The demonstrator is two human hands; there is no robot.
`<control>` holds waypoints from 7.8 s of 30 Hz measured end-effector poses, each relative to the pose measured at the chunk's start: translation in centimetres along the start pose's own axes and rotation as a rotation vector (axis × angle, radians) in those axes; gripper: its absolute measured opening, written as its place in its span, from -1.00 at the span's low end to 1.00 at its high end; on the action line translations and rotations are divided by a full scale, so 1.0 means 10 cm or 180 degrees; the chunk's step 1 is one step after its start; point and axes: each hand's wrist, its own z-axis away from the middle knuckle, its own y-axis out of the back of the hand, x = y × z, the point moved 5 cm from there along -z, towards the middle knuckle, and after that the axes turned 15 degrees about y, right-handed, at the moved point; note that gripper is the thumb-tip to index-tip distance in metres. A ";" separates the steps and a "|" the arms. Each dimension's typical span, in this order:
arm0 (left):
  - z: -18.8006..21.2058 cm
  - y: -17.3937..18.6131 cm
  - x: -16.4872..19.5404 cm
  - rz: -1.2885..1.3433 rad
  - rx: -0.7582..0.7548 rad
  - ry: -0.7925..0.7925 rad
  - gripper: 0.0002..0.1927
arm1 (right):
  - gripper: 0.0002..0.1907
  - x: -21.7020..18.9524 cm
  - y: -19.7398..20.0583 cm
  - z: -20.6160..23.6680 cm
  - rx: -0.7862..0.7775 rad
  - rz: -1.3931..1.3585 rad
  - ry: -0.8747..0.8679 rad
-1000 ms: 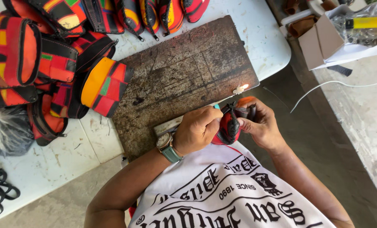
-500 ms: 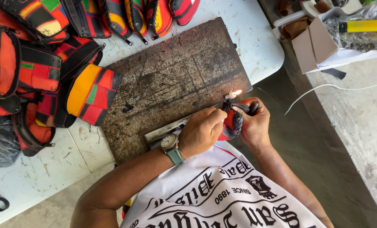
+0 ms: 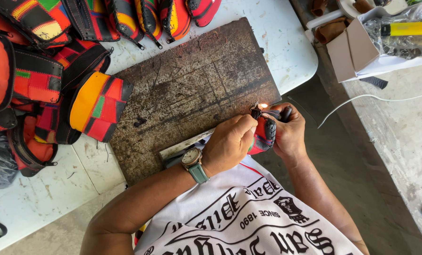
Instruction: The person holds a lighter in one hand and a patchwork coin purse in the other, moving the flame along the zipper and seams to singe loose threads. They turn each purse over to treat other sides, then set it on the table and pick up the next purse from the pile.
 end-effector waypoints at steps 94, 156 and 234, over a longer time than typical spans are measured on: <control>-0.15 0.02 -0.22 0.0134 -0.0108 -0.0027 -0.91 | -0.69 -0.38 0.03 0.09 -0.0404 0.1928 0.0954; 0.60 1.49 0.37 -0.0455 0.1157 0.0109 -0.67 | -0.46 -0.48 -1.58 0.11 -0.1988 0.0187 0.0746; 0.23 1.51 -0.23 0.1264 -0.0210 0.0862 -0.76 | -0.53 -0.51 -1.59 0.12 -0.2313 0.0199 0.0936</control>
